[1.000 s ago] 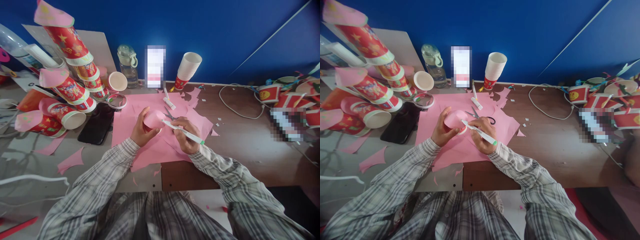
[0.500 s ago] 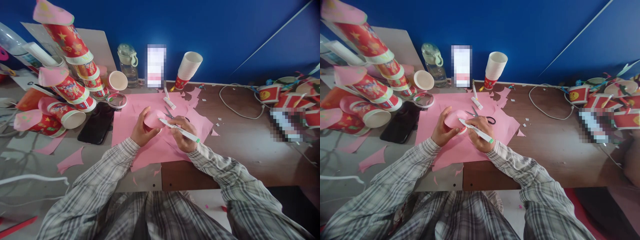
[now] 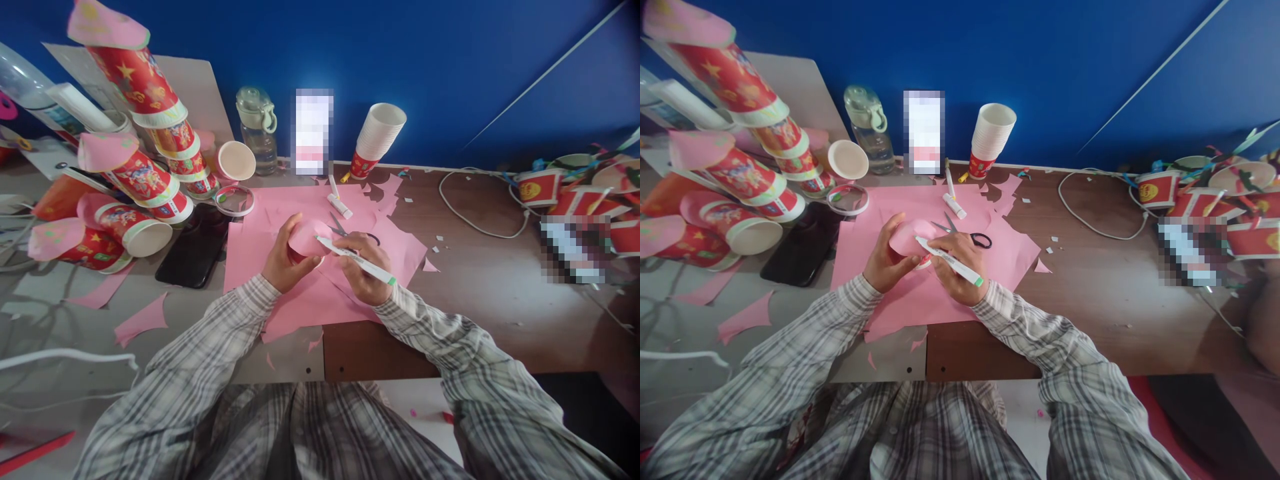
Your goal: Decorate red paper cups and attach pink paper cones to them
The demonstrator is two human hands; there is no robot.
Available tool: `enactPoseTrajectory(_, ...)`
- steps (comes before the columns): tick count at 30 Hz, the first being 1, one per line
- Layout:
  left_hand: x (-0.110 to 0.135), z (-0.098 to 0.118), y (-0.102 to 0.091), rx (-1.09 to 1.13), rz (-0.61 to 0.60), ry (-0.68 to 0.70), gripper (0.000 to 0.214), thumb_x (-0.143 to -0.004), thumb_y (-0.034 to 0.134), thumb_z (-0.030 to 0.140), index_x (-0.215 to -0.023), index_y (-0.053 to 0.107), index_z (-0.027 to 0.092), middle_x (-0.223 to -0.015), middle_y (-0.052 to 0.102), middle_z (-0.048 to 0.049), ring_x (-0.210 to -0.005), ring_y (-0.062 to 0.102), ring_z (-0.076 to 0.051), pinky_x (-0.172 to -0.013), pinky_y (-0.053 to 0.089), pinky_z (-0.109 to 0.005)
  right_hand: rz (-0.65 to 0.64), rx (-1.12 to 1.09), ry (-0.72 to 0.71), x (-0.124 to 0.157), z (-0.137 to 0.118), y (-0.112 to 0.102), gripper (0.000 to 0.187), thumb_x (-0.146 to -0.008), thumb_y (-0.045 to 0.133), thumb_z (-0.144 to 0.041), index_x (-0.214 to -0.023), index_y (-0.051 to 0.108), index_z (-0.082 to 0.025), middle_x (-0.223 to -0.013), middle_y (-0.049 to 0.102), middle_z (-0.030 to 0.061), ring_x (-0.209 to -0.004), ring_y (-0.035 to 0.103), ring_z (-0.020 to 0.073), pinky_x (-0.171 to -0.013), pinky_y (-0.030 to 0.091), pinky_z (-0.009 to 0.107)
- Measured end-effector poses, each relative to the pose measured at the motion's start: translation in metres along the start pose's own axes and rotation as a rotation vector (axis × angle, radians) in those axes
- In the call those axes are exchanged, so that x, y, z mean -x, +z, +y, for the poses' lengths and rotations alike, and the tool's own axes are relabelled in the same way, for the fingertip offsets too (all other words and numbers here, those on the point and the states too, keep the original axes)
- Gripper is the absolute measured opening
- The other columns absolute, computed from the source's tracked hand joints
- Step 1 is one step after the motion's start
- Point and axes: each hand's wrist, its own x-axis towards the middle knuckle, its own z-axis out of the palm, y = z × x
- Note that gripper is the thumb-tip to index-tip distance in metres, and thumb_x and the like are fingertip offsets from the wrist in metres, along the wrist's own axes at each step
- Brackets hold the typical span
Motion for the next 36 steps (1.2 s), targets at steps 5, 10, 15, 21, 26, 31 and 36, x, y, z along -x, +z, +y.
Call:
enactPoseTrajectory(5,-0.001,0.001,-0.001,-0.026,-0.002,0.01,0.073,-0.068,0.063,0.04,-0.127,0.026,0.019,-0.133,0.032,-0.0132,-0.127,0.029,-0.027,-0.105,0.026,-0.047,-0.001,-0.039,-0.062,-0.001,0.0,0.0,0.022,-0.112,0.081,-0.043,-0.124,0.092,-0.028,-0.093,0.089,0.0055,-0.078,0.081,0.0258,-0.081,0.073,0.047)
enactPoseTrajectory(10,-0.001,0.0,-0.001,0.002,-0.005,0.013,0.073,-0.068,0.064,0.04,-0.127,0.027,0.021,-0.132,0.033,-0.0122,-0.126,0.031,-0.027,-0.105,0.027,-0.047,-0.036,-0.022,-0.011,0.0,0.0,-0.002,0.026,-0.112,0.08,-0.052,-0.119,0.092,-0.03,-0.094,0.09,0.0067,-0.08,0.083,0.0286,-0.083,0.075,0.05)
enactPoseTrajectory(15,-0.001,-0.001,0.0,0.032,-0.004,0.003,0.072,-0.067,0.064,0.04,-0.127,0.028,0.021,-0.132,0.033,-0.0119,-0.125,0.032,-0.027,-0.105,0.027,-0.047,-0.063,0.021,0.037,0.0,-0.003,-0.006,0.03,-0.111,0.079,-0.057,-0.113,0.091,-0.029,-0.092,0.09,0.0077,-0.08,0.083,0.0291,-0.082,0.074,0.05)
enactPoseTrajectory(21,0.0,0.0,0.001,0.046,0.0,-0.013,0.073,-0.067,0.064,0.041,-0.127,0.027,0.02,-0.132,0.033,-0.0121,-0.124,0.032,-0.026,-0.105,0.028,-0.043,-0.065,0.021,0.026,-0.002,-0.005,-0.007,0.03,-0.11,0.08,-0.057,-0.11,0.091,-0.029,-0.086,0.088,0.0064,-0.073,0.079,0.0269,-0.076,0.07,0.047)
enactPoseTrajectory(26,-0.001,0.002,0.001,0.042,0.0,0.0,0.073,-0.067,0.064,0.042,-0.126,0.028,0.019,-0.131,0.033,-0.0134,-0.124,0.032,-0.027,-0.105,0.027,-0.046,-0.064,0.038,-0.029,-0.002,-0.006,-0.009,0.026,-0.11,0.08,-0.05,-0.114,0.094,-0.028,-0.084,0.087,0.0051,-0.069,0.074,0.0245,-0.074,0.068,0.045)
enactPoseTrajectory(31,-0.002,0.002,0.001,0.049,-0.001,0.001,0.073,-0.067,0.065,0.041,-0.126,0.029,0.019,-0.131,0.034,-0.013,-0.123,0.033,-0.027,-0.105,0.028,-0.045,-0.042,0.013,-0.07,-0.002,-0.008,-0.012,0.022,-0.111,0.079,-0.042,-0.118,0.094,-0.028,-0.09,0.091,0.0061,-0.075,0.079,0.0251,-0.078,0.07,0.045)
enactPoseTrajectory(36,-0.001,0.002,0.001,0.04,0.004,0.006,0.072,-0.067,0.064,0.041,-0.126,0.029,0.019,-0.13,0.035,-0.0123,-0.123,0.034,-0.026,-0.104,0.028,-0.045,-0.07,0.016,0.084,-0.002,-0.008,-0.016,0.029,-0.11,0.077,-0.05,-0.114,0.093,-0.027,-0.084,0.085,0.0047,-0.073,0.079,0.0259,-0.077,0.071,0.046)
